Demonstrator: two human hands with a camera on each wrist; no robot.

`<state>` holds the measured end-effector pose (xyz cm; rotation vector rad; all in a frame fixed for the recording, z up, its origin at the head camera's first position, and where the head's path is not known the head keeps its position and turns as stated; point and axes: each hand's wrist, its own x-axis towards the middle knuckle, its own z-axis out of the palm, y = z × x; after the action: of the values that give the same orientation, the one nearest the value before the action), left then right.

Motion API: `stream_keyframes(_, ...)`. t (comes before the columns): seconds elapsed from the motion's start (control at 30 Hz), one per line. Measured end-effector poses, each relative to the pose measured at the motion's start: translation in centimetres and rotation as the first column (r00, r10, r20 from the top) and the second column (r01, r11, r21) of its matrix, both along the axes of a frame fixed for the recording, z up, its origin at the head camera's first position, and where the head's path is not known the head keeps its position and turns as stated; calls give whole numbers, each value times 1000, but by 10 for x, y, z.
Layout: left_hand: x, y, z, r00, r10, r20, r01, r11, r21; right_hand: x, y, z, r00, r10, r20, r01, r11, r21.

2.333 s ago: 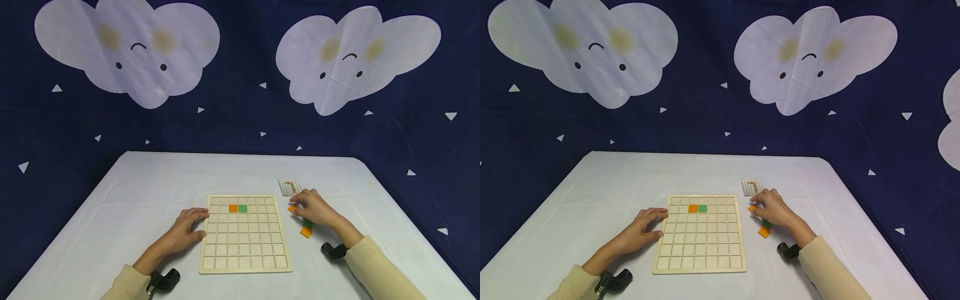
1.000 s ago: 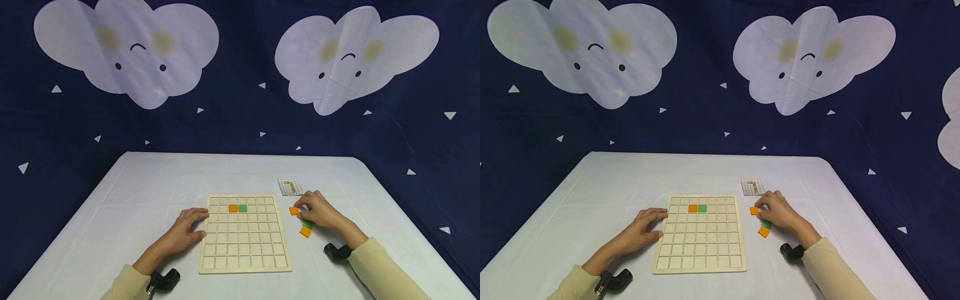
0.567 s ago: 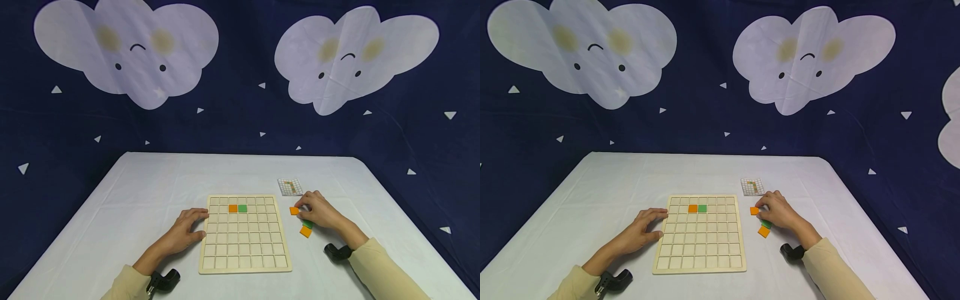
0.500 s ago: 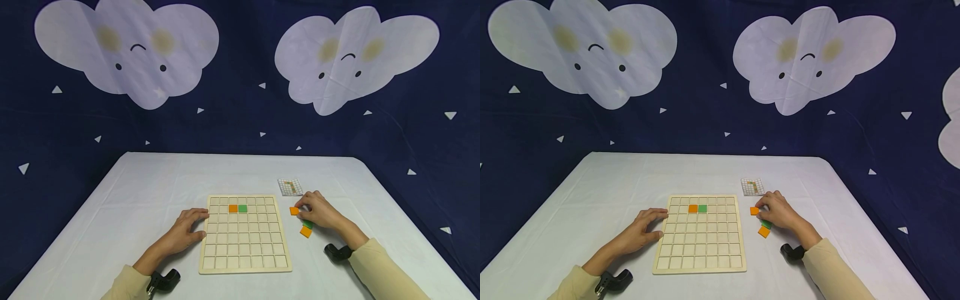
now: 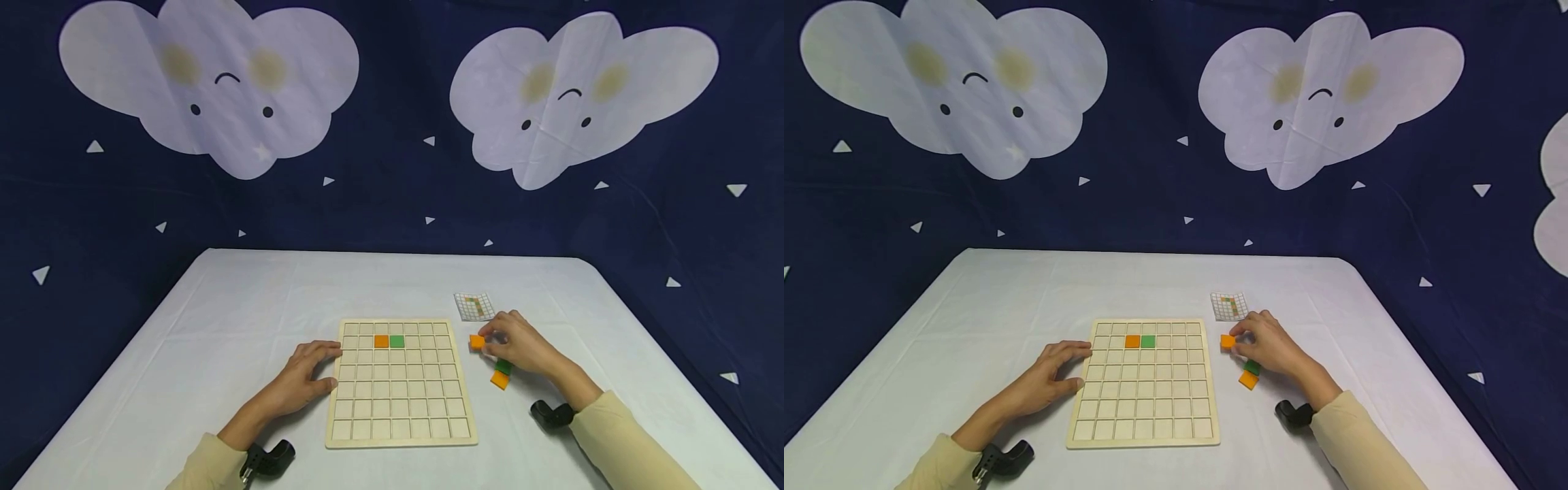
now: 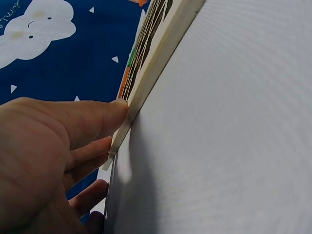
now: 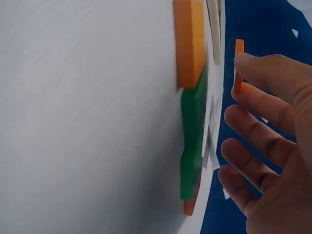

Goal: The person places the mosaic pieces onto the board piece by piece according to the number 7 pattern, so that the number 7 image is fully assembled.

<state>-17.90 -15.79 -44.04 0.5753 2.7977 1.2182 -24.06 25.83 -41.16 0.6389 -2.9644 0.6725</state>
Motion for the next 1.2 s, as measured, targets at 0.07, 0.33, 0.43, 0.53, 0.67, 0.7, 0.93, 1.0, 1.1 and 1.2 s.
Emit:
stream_keyframes(0.07, 0, 0, 0, 1000, 2, 1, -2, 1000, 1, 1, -2, 1, 1000, 13, -7, -13, 1000, -5)
stream_keyframes(0.33, 0, 0, 1, 1000, 1, -8, -1, 1000, -8, 4, -15, 11, 999, 25, -28, -26, 999, -28)
stream_keyframes(0.43, 0, 0, 1, 1000, 0, -11, 0, 1000, -12, 6, -22, 15, 1000, 18, -25, -19, 999, -43)
stream_keyframes(0.53, 0, 0, 1, 1000, -2, -16, 2, 1000, -13, 7, -28, 17, 1000, 17, -26, -19, 998, -65)
stream_keyframes(0.67, 0, 0, 1, 1000, -1, -13, 1, 1000, -12, 8, -36, 21, 999, 26, -38, -29, 996, -80)
stream_keyframes(0.7, 0, 0, 1, 1000, -1, -11, 1, 1000, -11, 8, -38, 21, 999, 28, -39, -31, 996, -82)
stream_keyframes(0.93, 0, 0, 2, 1000, 3, -7, -3, 1000, -17, 8, -50, 24, 997, 60, -58, -66, 991, -113)
stream_keyframes(1.0, 0, 0, 2, 1000, 3, -9, -3, 1000, -17, 8, -54, 25, 996, 62, -66, -69, 990, -119)
stream_keyframes(1.1, 1, 0, 2, 1000, 1, -8, -1, 1000, -14, 7, -60, 26, 996, 58, -67, -66, 990, -122)
stream_keyframes(1.2, 1, 0, 2, 1000, -2, -5, 2, 1000, -13, 7, -66, 27, 996, 65, -57, -72, 989, -128)
